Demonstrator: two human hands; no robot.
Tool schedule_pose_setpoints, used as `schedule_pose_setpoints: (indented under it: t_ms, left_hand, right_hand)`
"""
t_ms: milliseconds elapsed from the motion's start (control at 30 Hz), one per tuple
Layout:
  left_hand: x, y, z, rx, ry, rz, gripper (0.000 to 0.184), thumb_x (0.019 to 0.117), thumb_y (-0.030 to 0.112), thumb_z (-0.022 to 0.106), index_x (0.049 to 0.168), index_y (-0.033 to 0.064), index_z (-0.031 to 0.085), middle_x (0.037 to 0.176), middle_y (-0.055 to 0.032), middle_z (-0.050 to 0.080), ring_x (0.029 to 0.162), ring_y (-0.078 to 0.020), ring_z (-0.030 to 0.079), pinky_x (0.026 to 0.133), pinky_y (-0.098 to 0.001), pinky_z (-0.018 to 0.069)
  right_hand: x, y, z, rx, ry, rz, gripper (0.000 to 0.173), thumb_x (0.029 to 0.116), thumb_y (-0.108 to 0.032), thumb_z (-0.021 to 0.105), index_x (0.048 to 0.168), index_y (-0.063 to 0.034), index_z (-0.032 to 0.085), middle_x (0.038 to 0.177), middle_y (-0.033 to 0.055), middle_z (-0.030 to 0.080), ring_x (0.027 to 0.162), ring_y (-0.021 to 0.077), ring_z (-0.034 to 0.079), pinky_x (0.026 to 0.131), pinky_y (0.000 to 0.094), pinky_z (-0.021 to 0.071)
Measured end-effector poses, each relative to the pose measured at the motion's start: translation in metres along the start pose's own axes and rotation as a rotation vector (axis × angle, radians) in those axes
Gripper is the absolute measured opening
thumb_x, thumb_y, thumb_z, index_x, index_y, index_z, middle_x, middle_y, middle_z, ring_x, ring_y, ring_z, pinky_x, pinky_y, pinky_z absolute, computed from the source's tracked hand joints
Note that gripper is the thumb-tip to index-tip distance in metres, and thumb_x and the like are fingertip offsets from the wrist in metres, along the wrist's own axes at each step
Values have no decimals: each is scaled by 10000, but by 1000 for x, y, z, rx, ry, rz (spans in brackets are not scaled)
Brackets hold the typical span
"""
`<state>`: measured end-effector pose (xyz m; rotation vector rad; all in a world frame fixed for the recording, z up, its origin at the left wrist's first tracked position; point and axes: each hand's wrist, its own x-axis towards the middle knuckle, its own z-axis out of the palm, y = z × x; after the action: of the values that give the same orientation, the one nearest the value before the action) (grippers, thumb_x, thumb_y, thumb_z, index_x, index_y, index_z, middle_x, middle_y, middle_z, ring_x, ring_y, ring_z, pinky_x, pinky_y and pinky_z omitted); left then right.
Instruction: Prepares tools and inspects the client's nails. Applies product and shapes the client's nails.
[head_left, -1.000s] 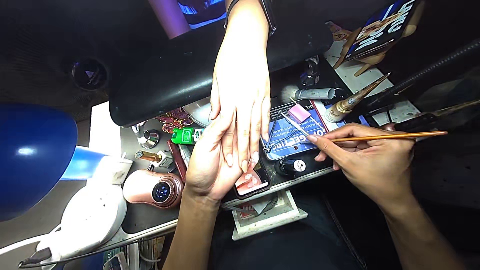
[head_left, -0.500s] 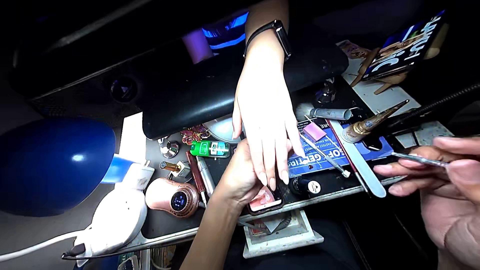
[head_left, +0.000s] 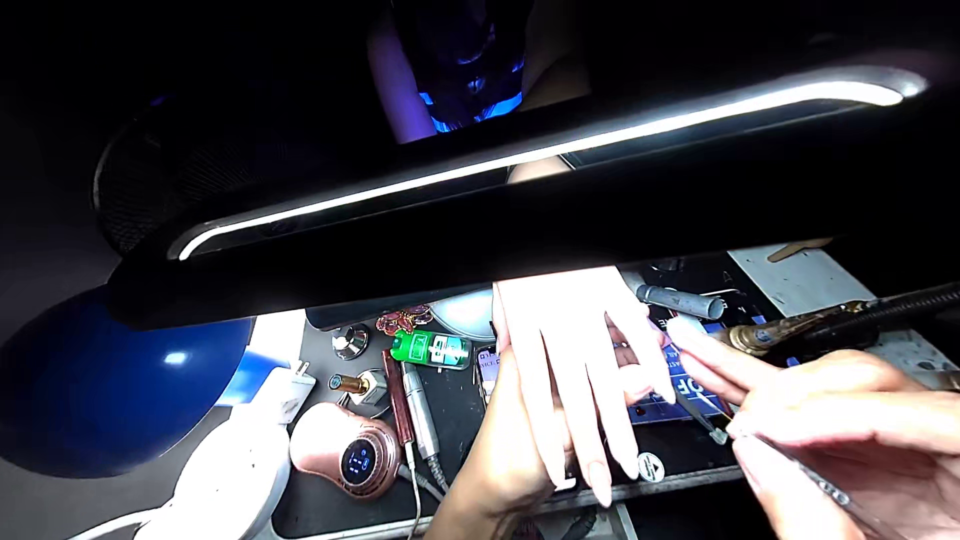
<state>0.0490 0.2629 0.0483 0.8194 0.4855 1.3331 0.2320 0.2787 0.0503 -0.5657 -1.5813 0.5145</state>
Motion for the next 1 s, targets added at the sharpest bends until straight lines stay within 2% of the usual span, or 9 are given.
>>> schedule_pose_setpoints:
  t_ms: [67, 167, 267, 333, 467, 733, 767, 867, 1000]
  left_hand:
    - [0, 0, -1, 51, -16, 46, 426, 957, 95, 699, 1305, -21, 482, 1117, -59, 706, 980, -108, 711, 841, -266, 602]
    - [0, -2, -5, 169, -60, 135, 435, 969, 74, 671, 1319, -45, 441, 1101, -48, 703, 967, -91, 700, 843, -266, 596]
    - [-1, -1, -1, 322, -29, 183, 359, 971, 65, 662, 1256, -44, 471, 1022, -8, 716, 905, -45, 694, 815, -241, 593]
    - [-1, 0, 1, 324, 4, 182, 306, 963, 72, 676, 1196, -35, 508, 969, -5, 719, 854, -39, 698, 779, -231, 598]
    - [-2, -1, 0, 392, 10, 231, 340, 916, -13, 686, 1202, -67, 510, 1026, -27, 720, 957, -68, 702, 878, -253, 592]
    - [-2, -2, -1, 453, 19, 282, 244, 888, -30, 681, 1110, -31, 580, 952, 29, 729, 881, 4, 679, 812, -194, 572]
    - [-3, -2, -1, 468, 12, 287, 270, 891, -27, 687, 1138, -34, 578, 987, 31, 724, 931, 6, 675, 855, -193, 567]
    - [-3, -1, 1, 479, 37, 276, 299, 868, -52, 704, 1132, -45, 566, 981, 21, 729, 924, -3, 683, 851, -197, 571]
    - [1, 0, 1, 481, 8, 303, 320, 866, -51, 712, 1136, -113, 552, 993, -52, 728, 950, -52, 696, 893, -231, 578]
  right_hand:
    - [2, 2, -4, 20, -48, -14, 70, 899, -195, 701, 901, -149, 648, 922, -85, 649, 963, 65, 700, 966, 349, 630]
    - [3, 0, -3, 72, -57, 15, 85, 875, -128, 721, 846, -121, 642, 934, -53, 700, 1042, 143, 732, 993, 410, 632]
    - [1, 2, 1, 41, -34, 28, 128, 879, -166, 717, 835, -133, 600, 893, -68, 690, 950, 84, 728, 985, 379, 631]
    - [-1, 3, 1, 8, -31, 19, 142, 885, -184, 717, 836, -123, 599, 865, -57, 684, 895, 66, 719, 967, 371, 633]
    - [-3, 6, -6, -26, -111, -21, 140, 915, -185, 718, 852, -104, 623, 904, -40, 694, 929, 49, 711, 994, 353, 610]
    - [-5, 10, -7, -69, -148, -47, 126, 932, -206, 724, 915, -115, 639, 974, -43, 712, 1011, 69, 709, 1021, 356, 594]
    - [-4, 10, -7, -69, -151, -50, 121, 928, -197, 723, 908, -111, 641, 963, -44, 707, 999, 62, 705, 1016, 349, 593]
    - [-4, 10, -5, -77, -131, -56, 111, 926, -178, 714, 888, -108, 636, 947, -50, 705, 993, 51, 704, 996, 330, 603]
    - [-5, 11, -6, -76, -117, -49, 124, 920, -191, 721, 881, -109, 637, 943, -44, 713, 983, 68, 710, 976, 335, 610]
